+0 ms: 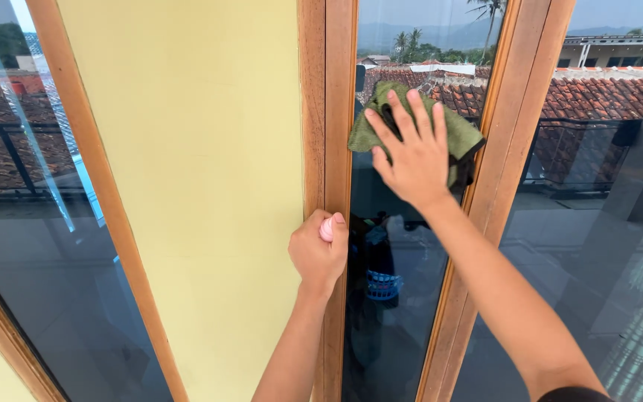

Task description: The recorder cleans a glass window pane using a spray bottle and a cloth.

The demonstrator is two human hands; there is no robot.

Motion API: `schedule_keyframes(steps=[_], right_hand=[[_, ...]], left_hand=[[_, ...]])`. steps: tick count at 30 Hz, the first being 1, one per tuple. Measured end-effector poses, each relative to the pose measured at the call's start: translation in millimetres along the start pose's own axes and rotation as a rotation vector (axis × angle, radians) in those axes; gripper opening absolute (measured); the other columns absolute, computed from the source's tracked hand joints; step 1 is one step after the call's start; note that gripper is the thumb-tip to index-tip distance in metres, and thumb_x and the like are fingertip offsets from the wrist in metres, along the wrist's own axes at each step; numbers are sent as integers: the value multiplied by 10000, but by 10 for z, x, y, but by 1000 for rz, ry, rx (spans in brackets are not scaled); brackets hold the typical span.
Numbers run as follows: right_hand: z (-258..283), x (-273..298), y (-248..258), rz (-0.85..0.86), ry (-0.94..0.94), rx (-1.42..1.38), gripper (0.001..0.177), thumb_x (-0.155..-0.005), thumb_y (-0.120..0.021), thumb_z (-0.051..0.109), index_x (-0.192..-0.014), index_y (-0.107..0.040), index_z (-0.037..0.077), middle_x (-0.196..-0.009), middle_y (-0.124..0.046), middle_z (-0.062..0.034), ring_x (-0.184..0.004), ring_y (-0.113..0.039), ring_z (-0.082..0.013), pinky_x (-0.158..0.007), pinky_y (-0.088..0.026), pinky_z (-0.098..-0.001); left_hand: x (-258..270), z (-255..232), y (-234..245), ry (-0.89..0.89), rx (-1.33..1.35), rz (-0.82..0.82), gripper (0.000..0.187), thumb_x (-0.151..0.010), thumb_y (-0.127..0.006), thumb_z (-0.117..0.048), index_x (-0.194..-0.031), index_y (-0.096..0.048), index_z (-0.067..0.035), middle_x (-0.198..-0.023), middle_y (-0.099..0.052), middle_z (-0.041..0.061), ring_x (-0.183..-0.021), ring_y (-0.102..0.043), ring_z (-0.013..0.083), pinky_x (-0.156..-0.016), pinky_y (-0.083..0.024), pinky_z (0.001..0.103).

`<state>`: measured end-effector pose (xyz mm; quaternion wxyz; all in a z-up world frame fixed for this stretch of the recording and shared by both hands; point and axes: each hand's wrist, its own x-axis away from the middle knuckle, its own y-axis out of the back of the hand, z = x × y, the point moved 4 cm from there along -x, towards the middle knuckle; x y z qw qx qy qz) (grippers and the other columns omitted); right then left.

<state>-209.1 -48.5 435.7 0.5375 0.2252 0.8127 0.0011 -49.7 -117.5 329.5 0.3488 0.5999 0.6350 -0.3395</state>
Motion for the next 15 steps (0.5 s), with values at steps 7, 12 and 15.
schedule_keyframes(steps=[7, 12, 15], right_hand=[[588, 1239, -559, 65, -1, -48, 470, -986, -577, 300, -1442, -613, 194, -1617, -417, -119, -1525, -327, -341, -1240, -233, -566], [665, 2445, -957, 68, 339, -39, 427, -1008, -582, 377, -1336, -714, 136, -1662, -344, -59, -1572, -187, -305, -1275, -139, -543], [431, 2037, -786, 318, 795, -132, 303, -998, -571, 359, -1228, -688, 201, -1736, -318, -21, -1597, -158, -293, -1252, -125, -539]], left_hand=[[303, 436, 11, 86, 64, -14, 359, -956, -633, -355, -771, -656, -49, -646, -635, 120, -583, -635, 288, -557, -483, 376], [437, 509, -5, 159, 103, -8, 331, -949, -625, -305, -755, -648, -38, -634, -630, 118, -559, -625, 266, -550, -484, 368], [389, 276, -117, 132, 131, 51, 301, -936, -639, -305, -777, -668, -51, -629, -633, 116, -566, -643, 264, -549, -487, 366]])
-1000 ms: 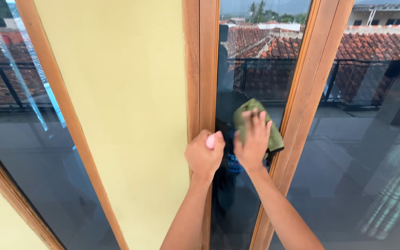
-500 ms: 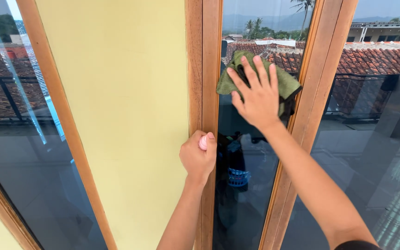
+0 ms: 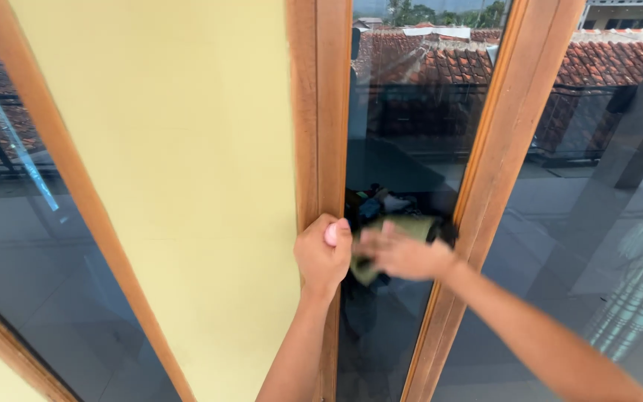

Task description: The recorder cleans a glass window pane using a spray bottle and a cloth.

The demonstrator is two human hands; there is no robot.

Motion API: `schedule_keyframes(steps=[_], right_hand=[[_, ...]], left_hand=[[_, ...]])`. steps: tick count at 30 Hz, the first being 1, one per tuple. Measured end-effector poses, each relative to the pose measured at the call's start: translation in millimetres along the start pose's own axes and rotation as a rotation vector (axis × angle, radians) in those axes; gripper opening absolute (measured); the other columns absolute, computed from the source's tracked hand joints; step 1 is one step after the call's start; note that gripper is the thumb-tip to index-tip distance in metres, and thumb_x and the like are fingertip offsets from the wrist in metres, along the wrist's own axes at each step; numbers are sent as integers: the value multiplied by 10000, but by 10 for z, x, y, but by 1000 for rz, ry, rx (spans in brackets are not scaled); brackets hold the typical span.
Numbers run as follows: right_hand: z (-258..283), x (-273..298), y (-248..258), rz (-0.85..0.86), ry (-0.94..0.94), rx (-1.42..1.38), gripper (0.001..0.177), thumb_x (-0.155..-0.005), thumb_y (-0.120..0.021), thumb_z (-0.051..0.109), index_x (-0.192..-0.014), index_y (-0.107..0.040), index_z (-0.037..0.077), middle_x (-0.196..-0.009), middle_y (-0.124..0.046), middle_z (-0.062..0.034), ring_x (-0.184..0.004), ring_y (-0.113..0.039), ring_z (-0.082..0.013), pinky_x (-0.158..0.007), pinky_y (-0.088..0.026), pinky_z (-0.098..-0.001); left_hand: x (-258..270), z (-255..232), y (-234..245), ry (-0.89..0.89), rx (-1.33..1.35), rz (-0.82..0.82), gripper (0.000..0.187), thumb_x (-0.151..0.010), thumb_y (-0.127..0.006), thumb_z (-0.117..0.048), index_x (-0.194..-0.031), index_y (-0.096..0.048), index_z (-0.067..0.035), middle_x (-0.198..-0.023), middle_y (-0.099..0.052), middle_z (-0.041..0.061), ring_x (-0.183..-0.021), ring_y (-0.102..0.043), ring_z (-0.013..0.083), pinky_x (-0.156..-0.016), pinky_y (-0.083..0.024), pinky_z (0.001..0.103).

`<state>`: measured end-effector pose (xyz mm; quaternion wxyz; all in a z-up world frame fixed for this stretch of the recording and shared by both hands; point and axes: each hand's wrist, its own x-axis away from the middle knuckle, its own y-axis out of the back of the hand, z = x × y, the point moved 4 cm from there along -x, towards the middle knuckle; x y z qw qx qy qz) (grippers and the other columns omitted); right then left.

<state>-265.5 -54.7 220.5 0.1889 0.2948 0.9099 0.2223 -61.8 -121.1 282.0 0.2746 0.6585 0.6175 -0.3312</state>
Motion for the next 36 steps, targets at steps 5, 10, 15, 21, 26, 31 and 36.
schedule_keyframes(steps=[5, 10, 15, 21, 26, 31, 36], right_hand=[[-1847, -489, 1546, -230, -598, 291, 555, -1014, -536, 250, -1568, -503, 265, -1637, -416, -92, -1536, -307, -313, -1233, -229, -577], [-1990, -548, 1538, -474, -949, 145, 526, -1073, -563, 218, -1597, -528, 199, -1670, -387, -146, -1580, -276, -366, -1293, -199, -583], [-936, -324, 899, -633, -1246, 72, 517, -1040, -566, 199, -1556, -548, 185, -1657, -401, -169, -1579, -303, -426, -1305, -192, -596], [-365, -31, 595, -395, -925, 193, 509, -960, -604, 305, -1468, -584, 340, -1558, -461, -120, -1481, -348, -443, -1185, -256, -689], [-1623, -302, 1305, -281, -938, 150, 557, -1091, -516, 312, -1638, -484, 213, -1701, -321, -148, -1586, -215, -418, -1277, -203, -641], [-1541, -399, 1260, -425, -1142, 138, 520, -1130, -503, 317, -1635, -503, 193, -1701, -329, -158, -1595, -226, -431, -1314, -221, -603], [-532, -107, 677, -379, -1150, 86, 534, -1026, -571, 278, -1558, -584, 226, -1661, -360, -186, -1544, -260, -515, -1258, -226, -661]], left_hand=[[-203, -342, -345, -151, 106, 28, 274, -918, -665, -291, -778, -648, -56, -664, -641, 111, -593, -653, 276, -574, -506, 357], [-403, -450, -408, -153, 156, -2, 234, -925, -667, -247, -794, -661, -52, -645, -624, 108, -583, -645, 239, -570, -500, 342], [-316, -198, -421, 28, 398, 83, 233, -954, -571, -182, -786, -645, -39, -631, -631, 68, -546, -628, 140, -527, -494, 292], [-163, -213, -382, 38, 286, 100, 277, -969, -599, -226, -777, -660, -35, -591, -643, 35, -532, -651, 115, -525, -501, 272], [-154, -294, -420, -82, 217, 109, 293, -973, -620, -262, -783, -649, -40, -610, -620, 42, -544, -625, 150, -550, -487, 294], [32, -127, -420, -82, 295, 54, 332, -997, -596, -298, -802, -629, -32, -662, -631, 47, -583, -630, 142, -554, -473, 270], [504, 258, -364, -52, 307, 22, 426, -1031, -572, -387, -786, -609, -41, -661, -601, 40, -579, -622, 124, -545, -461, 258]])
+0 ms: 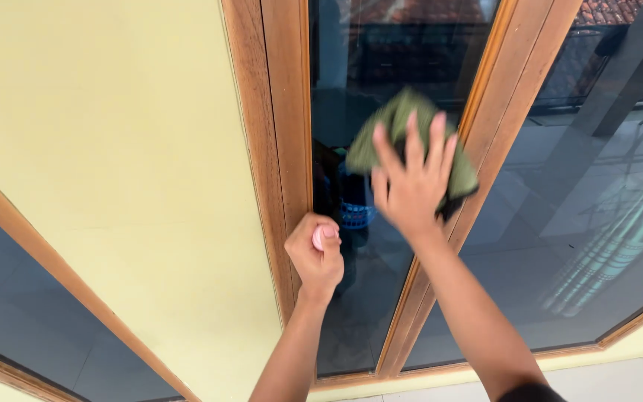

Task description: The recorder cleans a glass window pane using a spray bottle and a cloth.

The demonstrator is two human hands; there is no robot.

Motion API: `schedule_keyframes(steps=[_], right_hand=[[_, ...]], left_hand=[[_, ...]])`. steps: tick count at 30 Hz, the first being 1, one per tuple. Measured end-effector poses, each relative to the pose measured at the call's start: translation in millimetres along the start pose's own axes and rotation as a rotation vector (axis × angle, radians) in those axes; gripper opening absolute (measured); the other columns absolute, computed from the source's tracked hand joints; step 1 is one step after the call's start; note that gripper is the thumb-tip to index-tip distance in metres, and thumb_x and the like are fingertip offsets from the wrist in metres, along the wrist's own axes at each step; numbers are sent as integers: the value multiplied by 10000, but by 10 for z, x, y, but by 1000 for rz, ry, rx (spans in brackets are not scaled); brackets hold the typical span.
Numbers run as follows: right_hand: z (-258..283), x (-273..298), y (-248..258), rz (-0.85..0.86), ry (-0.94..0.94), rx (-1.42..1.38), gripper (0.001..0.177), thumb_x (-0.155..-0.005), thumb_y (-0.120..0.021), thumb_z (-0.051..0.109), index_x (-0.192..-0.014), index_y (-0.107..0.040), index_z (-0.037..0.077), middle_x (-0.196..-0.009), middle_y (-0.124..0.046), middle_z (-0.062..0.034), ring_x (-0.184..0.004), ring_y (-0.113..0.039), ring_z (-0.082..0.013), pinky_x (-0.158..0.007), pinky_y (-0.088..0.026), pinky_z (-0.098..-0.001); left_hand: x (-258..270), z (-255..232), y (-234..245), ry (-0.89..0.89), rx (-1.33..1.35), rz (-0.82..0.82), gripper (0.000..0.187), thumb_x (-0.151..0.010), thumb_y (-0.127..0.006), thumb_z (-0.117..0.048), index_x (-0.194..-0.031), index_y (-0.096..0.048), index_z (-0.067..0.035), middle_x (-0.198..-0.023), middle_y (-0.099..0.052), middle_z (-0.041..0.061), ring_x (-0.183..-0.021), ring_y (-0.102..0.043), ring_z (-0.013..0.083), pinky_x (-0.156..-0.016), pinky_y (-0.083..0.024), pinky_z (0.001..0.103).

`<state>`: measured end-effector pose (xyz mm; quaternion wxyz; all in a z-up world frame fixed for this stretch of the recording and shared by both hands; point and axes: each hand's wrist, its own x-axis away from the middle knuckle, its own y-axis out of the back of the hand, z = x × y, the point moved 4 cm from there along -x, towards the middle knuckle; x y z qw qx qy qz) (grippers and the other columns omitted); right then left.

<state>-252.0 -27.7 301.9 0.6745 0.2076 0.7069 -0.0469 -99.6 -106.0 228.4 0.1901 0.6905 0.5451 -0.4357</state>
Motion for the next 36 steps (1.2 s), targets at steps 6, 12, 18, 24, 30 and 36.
schedule_keyframes(steps=[6, 12, 18, 24, 30, 36], right_hand=[[-86, 3118, -944, 174, 330, 31, 409, -922, -581, 354, -1321, -647, 414, -1524, -417, -72, -1435, -317, -377, -1037, -346, -733], [-212, 4307, -1313, 571, 972, -74, 438, -1056, -463, 317, -1491, -500, 351, -1769, -334, 133, -1622, -257, -165, -1281, -315, -427], [230, 1380, -428, 246, 557, 533, 452, -895, -427, 273, -1337, -470, 196, -1094, -595, -181, -935, -611, -412, -829, -384, -750], [383, 1447, -784, 56, 105, 90, 352, -1035, -539, 347, -1155, -804, 148, -1664, -373, -108, -1572, -291, -379, -1250, -221, -652], [464, 3854, -1442, 156, 457, 31, 331, -973, -627, 431, -1167, -731, 183, -1518, -507, -28, -1477, -379, -302, -1234, -205, -567], [428, 5942, -1781, 374, 624, -202, 490, -1039, -510, 307, -1526, -499, 257, -1591, -415, 35, -1517, -252, -169, -1247, -118, -438]], left_hand=[[736, 477, 225, 66, -69, 35, 465, -1047, -558, -422, -770, -608, -52, -642, -590, 39, -565, -612, 130, -539, -456, 268], [1309, 855, 535, 194, -175, 61, 383, -992, -582, -353, -773, -617, -41, -654, -604, 51, -563, -597, 170, -538, -464, 288], [1238, 654, 719, 190, -171, 32, 323, -987, -587, -272, -770, -605, -34, -715, -586, 67, -595, -580, 184, -547, -441, 303], [1218, 715, 1003, 147, -196, -77, 409, -1006, -517, -363, -779, -611, -36, -823, -545, 75, -662, -582, 175, -561, -460, 296], [1525, 1039, 1112, 262, -58, 10, 412, -990, -529, -361, -784, -610, -14, -818, -538, 82, -636, -572, 178, -538, -464, 306], [2177, 1503, 1054, 290, -146, 85, 363, -977, -566, -317, -777, -620, -18, -784, -567, 101, -639, -581, 228, -555, -462, 336]])
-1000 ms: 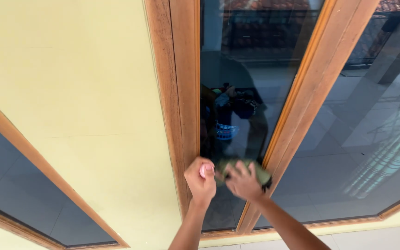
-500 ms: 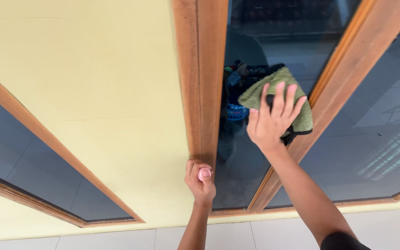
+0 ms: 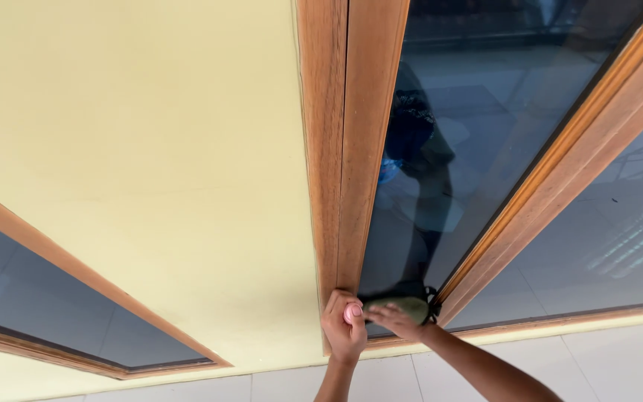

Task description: The recorder cleans a glass window pane using a spray bottle and a cloth.

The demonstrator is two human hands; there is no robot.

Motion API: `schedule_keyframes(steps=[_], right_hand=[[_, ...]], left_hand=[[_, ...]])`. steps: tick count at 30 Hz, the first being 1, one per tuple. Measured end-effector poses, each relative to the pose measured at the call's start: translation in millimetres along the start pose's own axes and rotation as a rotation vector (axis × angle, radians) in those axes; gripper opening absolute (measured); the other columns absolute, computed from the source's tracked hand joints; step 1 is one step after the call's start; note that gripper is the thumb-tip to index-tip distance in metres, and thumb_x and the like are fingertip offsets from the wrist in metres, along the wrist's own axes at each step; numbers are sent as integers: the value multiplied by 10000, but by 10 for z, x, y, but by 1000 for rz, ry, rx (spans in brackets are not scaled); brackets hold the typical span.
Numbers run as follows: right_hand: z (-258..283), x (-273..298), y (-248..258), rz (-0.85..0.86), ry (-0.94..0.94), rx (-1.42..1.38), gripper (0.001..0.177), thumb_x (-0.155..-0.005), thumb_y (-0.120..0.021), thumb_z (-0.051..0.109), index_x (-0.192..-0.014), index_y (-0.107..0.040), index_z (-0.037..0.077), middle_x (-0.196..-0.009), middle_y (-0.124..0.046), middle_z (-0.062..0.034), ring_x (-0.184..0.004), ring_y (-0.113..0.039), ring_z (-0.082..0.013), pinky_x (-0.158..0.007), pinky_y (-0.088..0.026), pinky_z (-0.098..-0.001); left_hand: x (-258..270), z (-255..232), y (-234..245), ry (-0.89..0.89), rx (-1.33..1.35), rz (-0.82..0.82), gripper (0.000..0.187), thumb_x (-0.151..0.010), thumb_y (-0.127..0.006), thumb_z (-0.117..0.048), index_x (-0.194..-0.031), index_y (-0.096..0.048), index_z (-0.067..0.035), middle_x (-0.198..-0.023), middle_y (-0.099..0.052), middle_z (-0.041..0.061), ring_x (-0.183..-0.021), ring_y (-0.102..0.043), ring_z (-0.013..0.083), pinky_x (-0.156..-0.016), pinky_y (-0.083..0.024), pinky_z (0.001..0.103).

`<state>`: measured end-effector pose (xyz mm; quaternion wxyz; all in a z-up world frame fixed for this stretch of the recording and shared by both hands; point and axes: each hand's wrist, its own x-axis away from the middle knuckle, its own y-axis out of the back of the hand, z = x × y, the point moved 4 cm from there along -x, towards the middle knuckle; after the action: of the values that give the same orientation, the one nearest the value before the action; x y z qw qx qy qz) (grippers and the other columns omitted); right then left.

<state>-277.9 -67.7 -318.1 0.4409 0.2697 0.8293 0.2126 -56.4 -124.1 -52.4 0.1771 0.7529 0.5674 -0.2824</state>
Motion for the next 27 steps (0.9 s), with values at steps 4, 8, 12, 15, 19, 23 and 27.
schedule_keyframes(steps=[4, 8, 12, 15, 19, 23, 27], right_hand=[[-264, -111, 342, 497, -11, -448, 561, -1079, -377, 145, -1636, -381, 217, -1630, -376, 0, -1514, -273, -178, -1243, -194, -393], [-851, -635, 1081, -9, -116, 370, 530, -1087, -399, 301, -1616, -387, 294, -1509, -427, -122, -1597, -234, -402, -1253, -122, -694], [-1126, -1183, 1316, -247, -422, 237, 561, -1014, -393, 258, -1563, -507, 249, -1556, -377, -201, -1541, -247, -461, -1148, -188, -797], [-940, -1051, 1150, -474, -569, 246, 534, -1028, -405, 298, -1535, -536, 192, -1581, -359, -204, -1543, -256, -451, -1175, -166, -777], [-153, 159, 149, -210, -223, 208, 485, -1069, -388, 303, -1533, -521, 260, -1683, -313, -64, -1573, -204, -299, -1274, -77, -577], [441, 206, -29, -104, 36, 35, 450, -1073, -475, 338, -1498, -535, 201, -1629, -379, 44, -1564, -251, -168, -1260, -158, -430], [913, 543, -464, -48, 31, -98, 456, -1077, -470, 261, -1526, -497, 189, -1626, -375, 38, -1552, -247, -110, -1281, -177, -392]], left_hand=[[362, 326, -106, 9, -54, 5, 344, -979, -573, -289, -755, -605, -31, -718, -594, 89, -634, -598, 239, -569, -468, 346], [655, 436, -102, 87, -80, -35, 348, -977, -546, -282, -741, -615, -35, -695, -600, 81, -590, -600, 214, -542, -464, 331], [912, 438, -18, 210, -102, -92, 377, -985, -529, -299, -723, -595, -37, -663, -589, 68, -528, -611, 172, -486, -448, 305], [1072, 565, 144, 239, -139, -106, 406, -1015, -511, -300, -711, -573, -39, -642, -587, 59, -511, -597, 154, -484, -455, 287], [1185, 838, 130, 316, -92, -148, 370, -1006, -498, -267, -724, -578, -41, -608, -589, 59, -515, -595, 163, -492, -457, 297], [1279, 998, 89, 248, -123, -108, 349, -1005, -528, -233, -719, -567, -37, -659, -591, 68, -538, -583, 177, -510, -446, 317], [1585, 1362, 35, 311, -159, -68, 319, -974, -570, -246, -737, -588, -33, -667, -598, 85, -529, -570, 227, -500, -440, 336]])
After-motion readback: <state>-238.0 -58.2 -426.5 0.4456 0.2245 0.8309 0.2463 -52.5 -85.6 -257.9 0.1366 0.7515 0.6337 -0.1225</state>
